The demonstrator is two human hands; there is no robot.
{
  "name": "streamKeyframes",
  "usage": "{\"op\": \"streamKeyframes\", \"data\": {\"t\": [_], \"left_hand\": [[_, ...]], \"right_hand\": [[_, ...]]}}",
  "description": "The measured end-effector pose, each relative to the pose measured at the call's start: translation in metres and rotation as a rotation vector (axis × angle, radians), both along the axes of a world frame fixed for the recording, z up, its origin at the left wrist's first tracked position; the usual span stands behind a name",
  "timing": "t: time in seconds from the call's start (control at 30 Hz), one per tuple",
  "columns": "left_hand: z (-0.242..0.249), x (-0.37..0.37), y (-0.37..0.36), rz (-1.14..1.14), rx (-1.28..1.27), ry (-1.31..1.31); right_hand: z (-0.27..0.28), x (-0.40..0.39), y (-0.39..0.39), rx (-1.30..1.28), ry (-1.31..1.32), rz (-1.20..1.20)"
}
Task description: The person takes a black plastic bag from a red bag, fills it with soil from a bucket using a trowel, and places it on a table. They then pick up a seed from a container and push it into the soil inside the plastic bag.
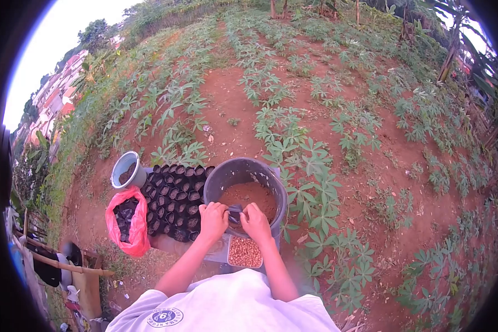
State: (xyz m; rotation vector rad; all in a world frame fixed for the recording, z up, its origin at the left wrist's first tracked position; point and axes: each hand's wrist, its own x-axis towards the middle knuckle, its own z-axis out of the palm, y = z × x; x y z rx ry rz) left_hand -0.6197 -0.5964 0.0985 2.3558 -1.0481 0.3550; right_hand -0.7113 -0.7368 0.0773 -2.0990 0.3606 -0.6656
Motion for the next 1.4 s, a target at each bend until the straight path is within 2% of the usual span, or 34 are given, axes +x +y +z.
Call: {"op": "streamKeyframes", "data": {"t": [0.13,0.2,0.33,0.4,0.47,0.53,0.6,0.67,0.8,1.13,1.4], "left_hand": [[0.003,-0.01,-0.001,0.055,-0.046,0.091],[0.0,-0.019,-0.008,0.224,-0.09,0.291],[-0.002,-0.037,-0.021,0.27,-0.124,0.52],[-0.006,-0.035,-0.024,0.249,-0.269,0.495],[-0.005,-0.036,-0.02,0.246,-0.218,0.424],[-0.005,-0.033,-0.014,0.17,-0.169,0.209],[-0.01,-0.028,-0.007,0.166,-0.149,0.205],[-0.01,-0.022,0.0,0.144,-0.184,0.192],[-0.003,-0.022,0.006,0.176,-0.255,0.219],[-0.007,-0.023,-0.007,0.095,-0.169,0.088],[-0.008,-0.024,-0.002,0.103,-0.189,0.039]], "right_hand": [[-0.006,-0.002,0.0,0.021,-0.064,-0.016],[-0.004,-0.001,0.001,0.08,-0.118,-0.035],[-0.01,0.001,-0.002,0.073,-0.113,0.024],[-0.007,0.003,-0.005,0.075,-0.156,0.047],[-0.007,0.002,-0.003,0.095,-0.126,0.057],[-0.008,0.001,-0.005,0.019,-0.11,0.069],[-0.01,0.0,-0.005,0.003,-0.123,0.065],[-0.011,-0.001,-0.007,0.149,-0.101,0.026],[-0.006,-0.001,-0.006,0.113,-0.133,0.062],[-0.008,0.0,-0.005,0.138,-0.071,0.038],[-0.015,0.0,-0.005,0.067,-0.166,0.029]]}}
